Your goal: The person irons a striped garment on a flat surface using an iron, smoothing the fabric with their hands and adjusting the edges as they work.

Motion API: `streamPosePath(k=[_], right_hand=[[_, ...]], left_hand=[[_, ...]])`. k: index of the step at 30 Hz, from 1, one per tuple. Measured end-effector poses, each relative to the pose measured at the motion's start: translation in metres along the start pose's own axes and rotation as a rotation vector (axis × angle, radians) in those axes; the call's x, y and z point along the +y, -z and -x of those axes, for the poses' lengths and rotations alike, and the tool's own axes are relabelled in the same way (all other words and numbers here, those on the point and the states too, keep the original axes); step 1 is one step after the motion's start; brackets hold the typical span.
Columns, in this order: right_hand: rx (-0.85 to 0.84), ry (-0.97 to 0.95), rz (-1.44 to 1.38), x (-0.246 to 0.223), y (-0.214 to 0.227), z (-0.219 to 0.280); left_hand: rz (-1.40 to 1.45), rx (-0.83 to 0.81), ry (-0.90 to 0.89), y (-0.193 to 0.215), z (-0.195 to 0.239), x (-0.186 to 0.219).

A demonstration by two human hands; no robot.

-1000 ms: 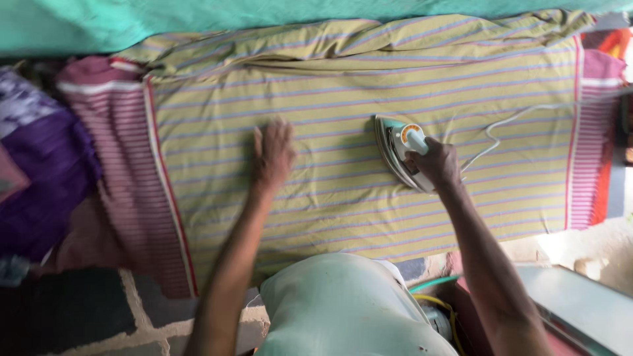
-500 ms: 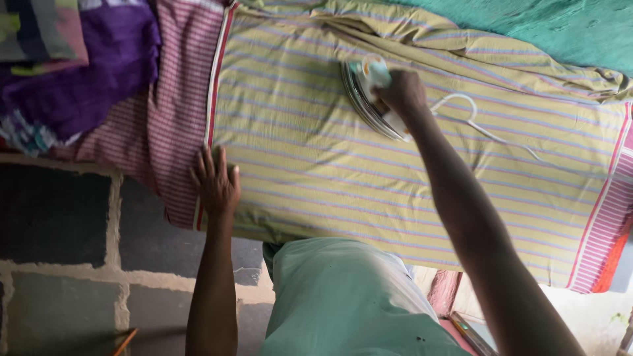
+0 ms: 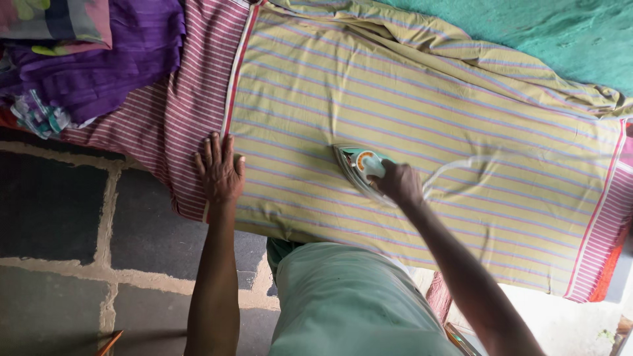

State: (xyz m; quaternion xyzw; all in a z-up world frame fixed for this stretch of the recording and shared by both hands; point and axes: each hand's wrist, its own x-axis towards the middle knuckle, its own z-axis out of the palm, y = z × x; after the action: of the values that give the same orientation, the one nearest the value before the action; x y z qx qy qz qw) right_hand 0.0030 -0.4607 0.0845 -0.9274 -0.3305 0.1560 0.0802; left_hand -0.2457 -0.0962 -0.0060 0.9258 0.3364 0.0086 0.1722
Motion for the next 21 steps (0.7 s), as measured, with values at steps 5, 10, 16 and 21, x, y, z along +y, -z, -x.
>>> streamPosePath(k=[5,10,16,21], right_hand=[[0.066,-0.314,-0.143,-0.06,0.024,-0.029],[0.076,-0.348,-0.259,-0.078,0.036,-0.145],[0.194,-0.224,-0.294,-0.07,0.023,-0.279],[0.058,-0.106,-0.021,-0.039,-0.028,-0.284]], left_hand=[[-0.068,-0.018,0.027,0.007,-0.007,0.003],[-0.045,-0.043,0.049,0.014,-0.007,0.008],[-0.029,-0.01,0.02,0.015,-0.005,0.008],[0.032,0.048,-0.002,0.017,0.0,0.01]])
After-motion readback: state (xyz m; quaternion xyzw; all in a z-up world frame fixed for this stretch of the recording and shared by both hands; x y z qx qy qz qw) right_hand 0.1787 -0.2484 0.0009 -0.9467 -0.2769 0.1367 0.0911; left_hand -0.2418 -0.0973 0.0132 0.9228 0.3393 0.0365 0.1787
